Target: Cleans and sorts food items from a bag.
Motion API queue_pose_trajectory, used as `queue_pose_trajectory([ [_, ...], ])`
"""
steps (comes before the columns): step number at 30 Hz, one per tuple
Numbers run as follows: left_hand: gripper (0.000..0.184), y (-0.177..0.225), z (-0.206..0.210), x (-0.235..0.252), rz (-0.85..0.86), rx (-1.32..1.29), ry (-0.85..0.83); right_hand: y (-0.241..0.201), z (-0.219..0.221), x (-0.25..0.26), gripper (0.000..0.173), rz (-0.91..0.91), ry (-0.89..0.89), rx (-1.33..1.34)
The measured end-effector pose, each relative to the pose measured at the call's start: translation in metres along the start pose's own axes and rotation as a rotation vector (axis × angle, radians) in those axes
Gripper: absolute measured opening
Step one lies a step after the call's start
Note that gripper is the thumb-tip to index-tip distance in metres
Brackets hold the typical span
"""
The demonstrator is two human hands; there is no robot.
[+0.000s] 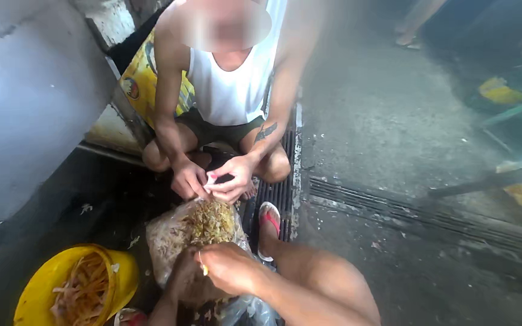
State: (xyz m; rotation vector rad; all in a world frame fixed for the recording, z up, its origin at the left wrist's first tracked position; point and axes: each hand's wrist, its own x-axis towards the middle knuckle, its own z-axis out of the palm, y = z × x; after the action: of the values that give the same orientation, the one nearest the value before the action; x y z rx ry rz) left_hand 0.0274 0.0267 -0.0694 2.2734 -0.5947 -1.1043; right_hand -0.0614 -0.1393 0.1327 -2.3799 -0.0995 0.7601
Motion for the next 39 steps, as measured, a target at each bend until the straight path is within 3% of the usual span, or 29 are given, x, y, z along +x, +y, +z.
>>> queue_pose_trajectory([
  [2,0.036,0.002,-0.030,-0.002,-0.044,0.038,-0.117,0.000,0.006,0.002,0.027,0.067,-0.014,-0.029],
  [5,0.026,0.034,-0.080,-0.044,0.067,0.148,-0.201,0.000,0.017,0.006,0.027,0.195,-0.025,-0.077],
  [10,0.026,0.078,-0.123,-0.115,0.273,0.182,-0.294,-0.007,0.040,0.006,0.060,0.081,0.028,-0.124],
  [13,0.030,0.077,-0.122,-0.137,0.383,0.093,-0.264,-0.021,0.053,0.004,0.058,-0.044,0.061,-0.095],
  [16,0.035,0.076,-0.118,-0.141,0.349,0.140,-0.142,-0.020,0.064,0.008,0.055,-0.120,0.115,-0.009],
  [20,0.037,0.078,-0.119,-0.141,0.425,0.056,-0.015,-0.021,0.065,0.015,0.051,-0.100,0.161,0.264],
  [26,0.039,0.088,-0.117,-0.147,0.556,-0.010,0.008,-0.028,0.065,0.016,0.031,-0.184,0.312,0.495],
  [33,0.032,0.076,-0.114,-0.147,0.620,-0.143,0.100,-0.027,0.066,0.021,0.030,-0.256,0.446,0.218],
  [39,0.031,0.077,-0.113,-0.155,0.654,-0.193,0.108,-0.025,0.074,0.021,0.042,-0.294,0.516,0.224],
])
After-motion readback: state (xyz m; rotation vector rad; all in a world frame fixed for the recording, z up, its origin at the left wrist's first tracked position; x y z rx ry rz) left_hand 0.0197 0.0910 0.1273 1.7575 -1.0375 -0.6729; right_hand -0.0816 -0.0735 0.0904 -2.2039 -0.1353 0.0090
